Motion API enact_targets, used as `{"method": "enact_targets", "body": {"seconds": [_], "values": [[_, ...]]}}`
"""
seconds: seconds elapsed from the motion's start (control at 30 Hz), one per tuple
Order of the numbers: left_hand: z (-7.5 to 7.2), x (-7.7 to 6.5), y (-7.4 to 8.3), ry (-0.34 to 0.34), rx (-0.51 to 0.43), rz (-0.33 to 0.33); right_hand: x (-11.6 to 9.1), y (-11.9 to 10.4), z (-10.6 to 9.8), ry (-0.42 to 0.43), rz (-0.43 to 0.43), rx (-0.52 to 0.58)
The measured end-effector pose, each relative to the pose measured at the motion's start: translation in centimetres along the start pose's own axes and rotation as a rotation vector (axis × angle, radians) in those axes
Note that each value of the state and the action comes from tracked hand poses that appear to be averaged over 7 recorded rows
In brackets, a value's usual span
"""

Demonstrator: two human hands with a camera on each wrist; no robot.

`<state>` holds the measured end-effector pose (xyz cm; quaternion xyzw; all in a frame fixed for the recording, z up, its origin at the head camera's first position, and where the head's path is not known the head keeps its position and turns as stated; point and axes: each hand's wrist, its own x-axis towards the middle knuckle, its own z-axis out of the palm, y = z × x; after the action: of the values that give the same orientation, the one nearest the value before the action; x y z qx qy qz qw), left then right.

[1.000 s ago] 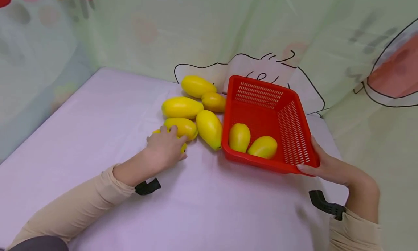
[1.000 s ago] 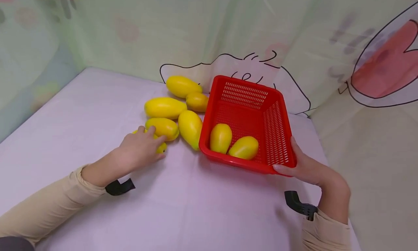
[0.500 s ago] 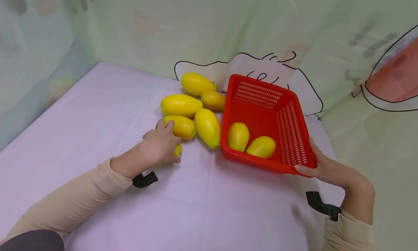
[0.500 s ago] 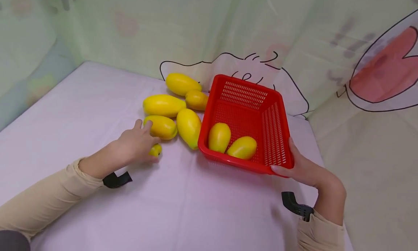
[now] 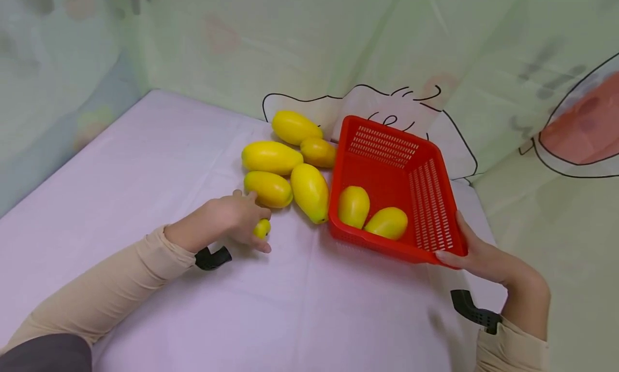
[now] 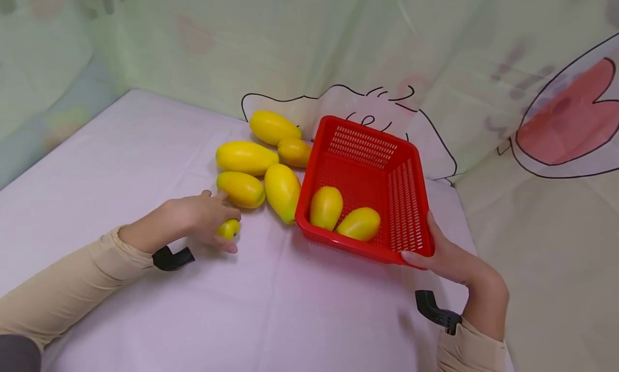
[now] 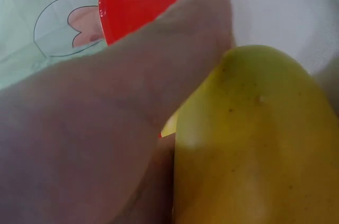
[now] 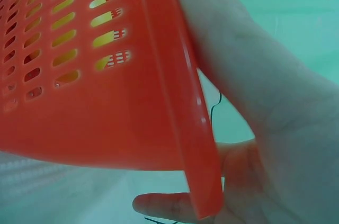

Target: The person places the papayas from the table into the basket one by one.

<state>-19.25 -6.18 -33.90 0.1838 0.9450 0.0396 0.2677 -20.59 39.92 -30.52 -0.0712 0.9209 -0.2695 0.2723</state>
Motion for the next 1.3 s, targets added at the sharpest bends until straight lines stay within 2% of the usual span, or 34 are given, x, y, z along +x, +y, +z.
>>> {"method": "enact_targets", "body": {"seconds": [0.43, 0.7, 0.8, 0.97, 1.13, 1.3], "values": [[0.0, 0.6, 1.1, 0.008, 0.076, -0.003, -0.8, 0.1, -0.2, 0.02, 0.008, -0.001], [0.6, 0.8, 1.6, 0.043, 0.121, -0.064, -1.2, -0.5, 0.0, 0.022, 0.047, -0.014], [0.9, 0.7, 1.1, 0.048, 0.109, -0.038, -1.1, -0.8, 0.3, 0.028, 0.053, -0.007], [1.2, 0.5, -0.2, 0.026, 0.044, 0.05, -0.6, -1.4, 1.0, 0.032, 0.054, 0.002], [1.8, 0.0, -1.3, 0.003, 0.026, 0.071, 0.7, -2.4, 1.6, 0.02, 0.055, -0.002], [2.1, -0.4, -1.7, 0.037, 0.045, 0.119, 1.6, -3.1, 2.0, 0.017, 0.04, -0.022]]}}
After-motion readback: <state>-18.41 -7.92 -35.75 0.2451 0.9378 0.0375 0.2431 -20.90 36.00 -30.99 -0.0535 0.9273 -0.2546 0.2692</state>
